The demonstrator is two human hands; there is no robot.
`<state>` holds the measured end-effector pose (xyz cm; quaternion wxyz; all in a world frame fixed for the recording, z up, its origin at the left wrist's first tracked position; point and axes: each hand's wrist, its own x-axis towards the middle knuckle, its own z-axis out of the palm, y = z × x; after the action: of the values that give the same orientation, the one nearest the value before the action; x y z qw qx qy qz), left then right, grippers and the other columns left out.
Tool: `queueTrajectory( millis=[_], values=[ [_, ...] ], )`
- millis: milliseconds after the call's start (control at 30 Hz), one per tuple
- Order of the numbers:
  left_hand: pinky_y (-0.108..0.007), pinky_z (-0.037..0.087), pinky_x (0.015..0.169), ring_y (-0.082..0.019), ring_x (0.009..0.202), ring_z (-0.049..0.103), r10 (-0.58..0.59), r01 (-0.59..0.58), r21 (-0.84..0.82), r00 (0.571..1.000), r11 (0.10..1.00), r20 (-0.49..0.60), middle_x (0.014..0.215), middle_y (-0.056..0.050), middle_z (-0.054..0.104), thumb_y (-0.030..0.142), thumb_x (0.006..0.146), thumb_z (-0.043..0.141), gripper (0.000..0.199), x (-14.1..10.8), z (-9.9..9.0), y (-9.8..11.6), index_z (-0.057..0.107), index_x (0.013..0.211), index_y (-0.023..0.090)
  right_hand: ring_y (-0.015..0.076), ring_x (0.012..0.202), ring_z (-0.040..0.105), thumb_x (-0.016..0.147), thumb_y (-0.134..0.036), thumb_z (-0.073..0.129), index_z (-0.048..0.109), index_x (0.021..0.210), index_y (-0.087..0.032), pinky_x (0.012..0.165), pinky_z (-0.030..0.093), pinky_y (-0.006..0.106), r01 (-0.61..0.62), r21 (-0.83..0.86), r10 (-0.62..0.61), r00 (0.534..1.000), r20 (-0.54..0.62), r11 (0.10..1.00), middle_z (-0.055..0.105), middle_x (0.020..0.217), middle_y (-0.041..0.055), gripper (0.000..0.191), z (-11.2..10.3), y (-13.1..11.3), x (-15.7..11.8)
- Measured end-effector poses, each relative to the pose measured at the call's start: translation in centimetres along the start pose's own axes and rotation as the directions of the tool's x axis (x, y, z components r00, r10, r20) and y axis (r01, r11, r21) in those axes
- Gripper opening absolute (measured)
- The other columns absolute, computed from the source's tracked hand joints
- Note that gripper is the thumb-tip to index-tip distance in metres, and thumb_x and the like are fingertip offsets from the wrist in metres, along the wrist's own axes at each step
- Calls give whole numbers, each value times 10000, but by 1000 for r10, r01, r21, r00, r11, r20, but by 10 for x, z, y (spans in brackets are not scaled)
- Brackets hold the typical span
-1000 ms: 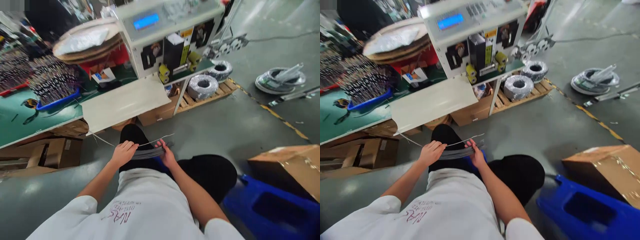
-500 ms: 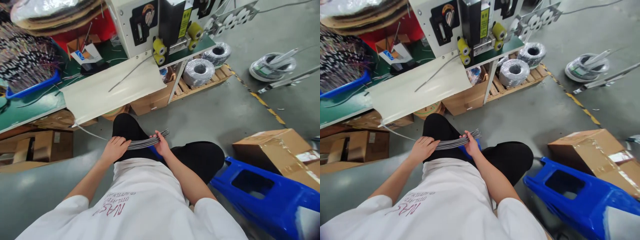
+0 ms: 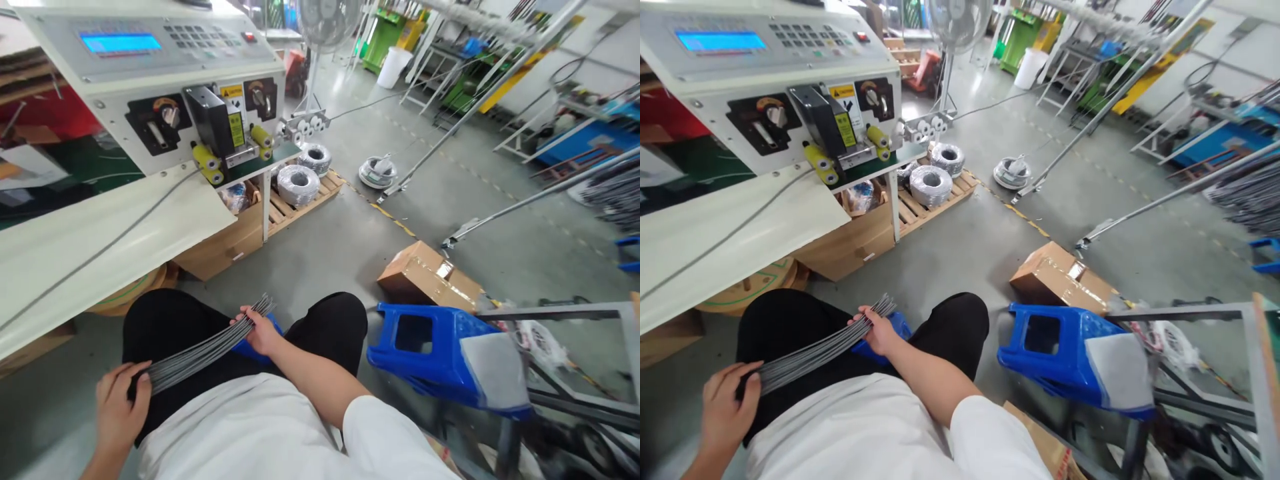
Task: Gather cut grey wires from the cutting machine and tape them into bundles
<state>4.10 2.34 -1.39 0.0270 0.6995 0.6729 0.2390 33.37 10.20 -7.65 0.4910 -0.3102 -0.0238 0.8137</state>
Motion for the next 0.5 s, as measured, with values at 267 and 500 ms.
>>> queueTrajectory(
  millis=[267,500],
  values=[
    [-439,468,840,-272,886,607,183,-182,-37,983,983,23,931,-75,634,329,831,489,172,18,0,-12,604,925,242,208,813,706,751,-411,787,651,1016,-191,842,504,396,0,-16,0,1000,18,1000,669,756,-26,371,4,-3,-1],
    [-439,481,806,-271,822,637,310,-312,67,950,948,32,928,-62,699,318,798,501,199,27,-1,-10,644,919,251,218,829,709,741,-425,793,649,1008,-181,844,498,400,11,-29,-11,1000,-1,1000,671,759,-12,388,-1,-3,2]
  ],
)
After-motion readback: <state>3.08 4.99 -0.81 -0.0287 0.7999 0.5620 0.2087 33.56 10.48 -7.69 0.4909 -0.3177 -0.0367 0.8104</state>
